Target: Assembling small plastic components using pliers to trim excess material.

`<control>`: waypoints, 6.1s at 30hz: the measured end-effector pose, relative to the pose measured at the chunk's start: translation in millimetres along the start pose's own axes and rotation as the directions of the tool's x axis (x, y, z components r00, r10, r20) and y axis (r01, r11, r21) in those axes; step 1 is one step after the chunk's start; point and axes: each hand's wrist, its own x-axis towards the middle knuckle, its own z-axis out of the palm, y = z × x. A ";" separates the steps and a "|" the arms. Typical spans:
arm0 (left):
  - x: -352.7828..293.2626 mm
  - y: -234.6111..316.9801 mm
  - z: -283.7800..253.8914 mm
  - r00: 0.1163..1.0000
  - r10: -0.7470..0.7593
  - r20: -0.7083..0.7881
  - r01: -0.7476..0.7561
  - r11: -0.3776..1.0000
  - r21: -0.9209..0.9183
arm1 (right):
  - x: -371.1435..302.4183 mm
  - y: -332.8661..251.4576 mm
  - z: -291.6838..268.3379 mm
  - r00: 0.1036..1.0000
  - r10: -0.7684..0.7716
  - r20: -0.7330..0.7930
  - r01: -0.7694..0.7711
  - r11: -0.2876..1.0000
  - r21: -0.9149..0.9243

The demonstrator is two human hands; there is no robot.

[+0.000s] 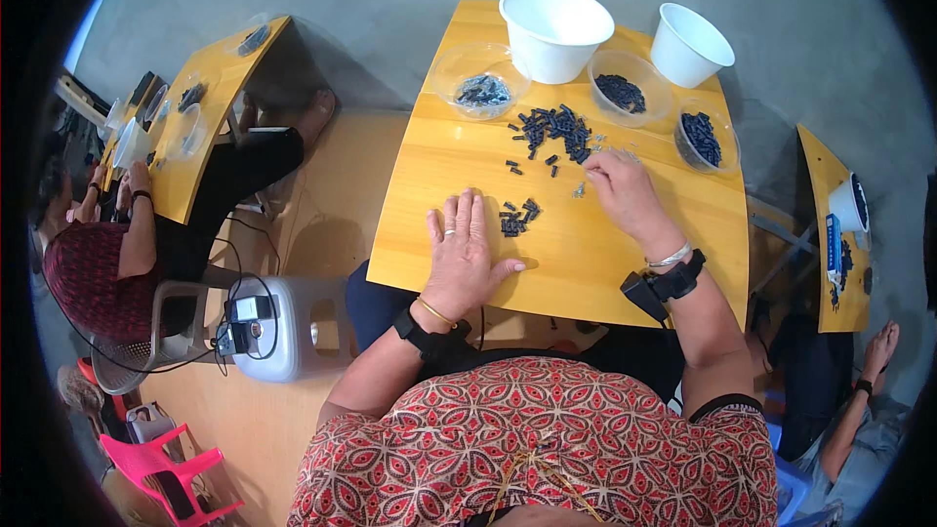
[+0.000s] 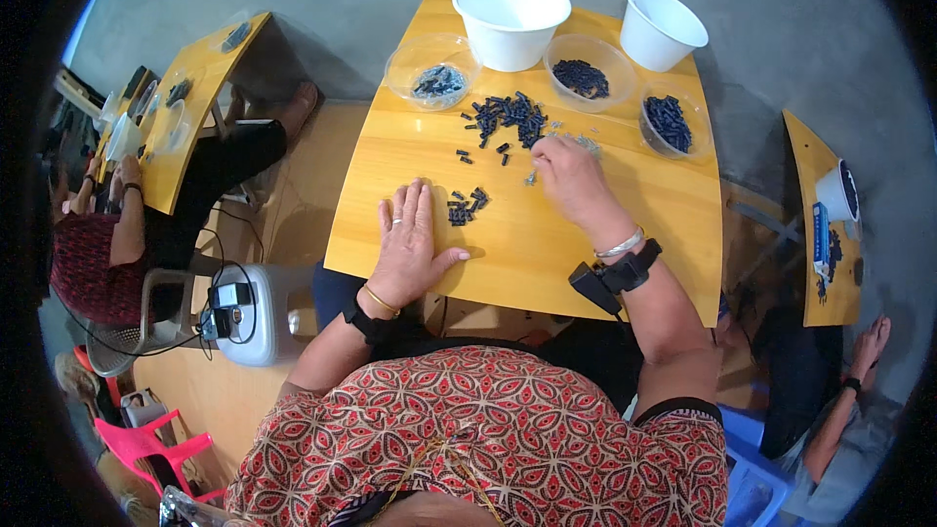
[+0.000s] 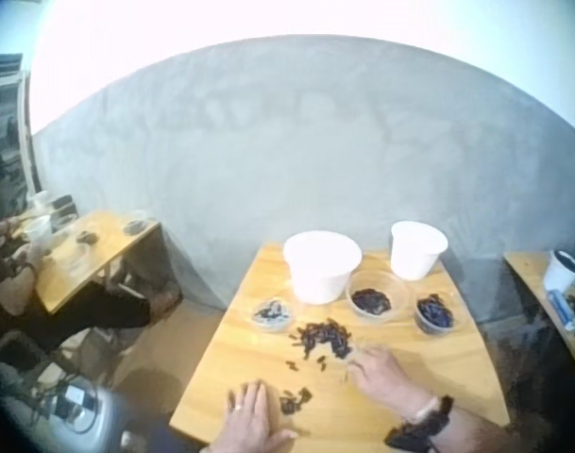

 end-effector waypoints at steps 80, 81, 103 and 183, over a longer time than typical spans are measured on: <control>-2.2 22.8 13.3 0.966 0.020 0.259 0.244 -0.412 -0.878 | -61.8 -57.6 22.1 0.980 0.144 0.136 -0.198 0.675 0.710; -2.3 23.7 12.9 0.968 0.030 0.249 0.239 -0.417 -0.877 | -63.3 -59.3 22.6 0.982 0.140 0.129 -0.190 0.679 0.709; -7.2 21.5 19.2 0.971 0.033 0.235 0.224 -0.457 -0.861 | -59.4 -10.3 12.5 0.950 0.311 -0.028 -0.251 0.814 0.524; -9.8 15.5 27.7 0.966 0.025 0.256 0.251 -0.303 -0.919 | 25.2 -50.7 66.1 0.970 -0.075 0.233 0.078 0.997 -0.002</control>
